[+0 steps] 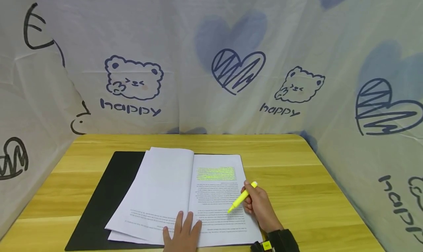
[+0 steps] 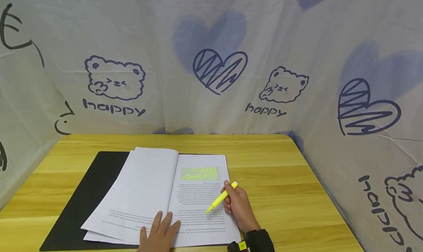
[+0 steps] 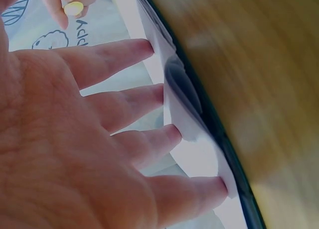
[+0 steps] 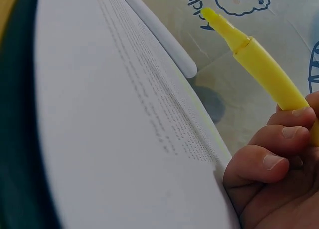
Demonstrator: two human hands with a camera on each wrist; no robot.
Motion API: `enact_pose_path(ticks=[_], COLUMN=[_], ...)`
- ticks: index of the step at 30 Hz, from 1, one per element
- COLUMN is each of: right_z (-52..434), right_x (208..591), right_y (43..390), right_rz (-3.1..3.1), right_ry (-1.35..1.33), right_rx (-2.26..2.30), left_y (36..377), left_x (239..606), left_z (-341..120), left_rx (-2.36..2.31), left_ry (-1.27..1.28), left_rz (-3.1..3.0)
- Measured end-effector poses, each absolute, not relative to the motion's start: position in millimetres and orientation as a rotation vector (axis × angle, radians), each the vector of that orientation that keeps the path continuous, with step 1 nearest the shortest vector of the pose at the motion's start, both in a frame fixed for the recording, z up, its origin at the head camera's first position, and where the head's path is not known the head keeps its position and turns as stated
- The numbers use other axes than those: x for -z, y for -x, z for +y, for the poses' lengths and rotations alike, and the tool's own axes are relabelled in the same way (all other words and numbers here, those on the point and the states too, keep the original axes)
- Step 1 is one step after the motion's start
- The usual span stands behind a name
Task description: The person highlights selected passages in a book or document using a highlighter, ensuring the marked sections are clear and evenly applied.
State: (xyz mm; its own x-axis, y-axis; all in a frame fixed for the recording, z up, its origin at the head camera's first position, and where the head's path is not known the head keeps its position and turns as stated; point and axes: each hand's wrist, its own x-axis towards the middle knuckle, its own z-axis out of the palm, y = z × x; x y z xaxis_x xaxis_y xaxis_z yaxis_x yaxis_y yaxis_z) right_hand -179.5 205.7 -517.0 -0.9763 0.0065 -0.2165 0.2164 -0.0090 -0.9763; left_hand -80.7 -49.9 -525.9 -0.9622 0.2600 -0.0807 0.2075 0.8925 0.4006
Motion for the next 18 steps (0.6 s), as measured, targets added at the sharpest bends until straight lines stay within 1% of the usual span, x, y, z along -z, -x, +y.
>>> enact_pose_path(ticks=[10, 14, 18], right_z=[202, 191, 173], right_x=[510, 501, 499], right_y=[179, 189, 202], right_rz=[2.214, 2.248, 2.282], right_ry=[-0.133, -0.090, -0.108], right_rx=[2.070, 2.093, 2.064], left_y=[82, 83, 80], left_x=[499, 488, 484], left_z=[-48, -48, -48], left_rx=[-0.586, -0.604, -0.611], left_ry=[-0.345, -0.348, -0.325], left_rz=[2.780, 2.749, 2.716])
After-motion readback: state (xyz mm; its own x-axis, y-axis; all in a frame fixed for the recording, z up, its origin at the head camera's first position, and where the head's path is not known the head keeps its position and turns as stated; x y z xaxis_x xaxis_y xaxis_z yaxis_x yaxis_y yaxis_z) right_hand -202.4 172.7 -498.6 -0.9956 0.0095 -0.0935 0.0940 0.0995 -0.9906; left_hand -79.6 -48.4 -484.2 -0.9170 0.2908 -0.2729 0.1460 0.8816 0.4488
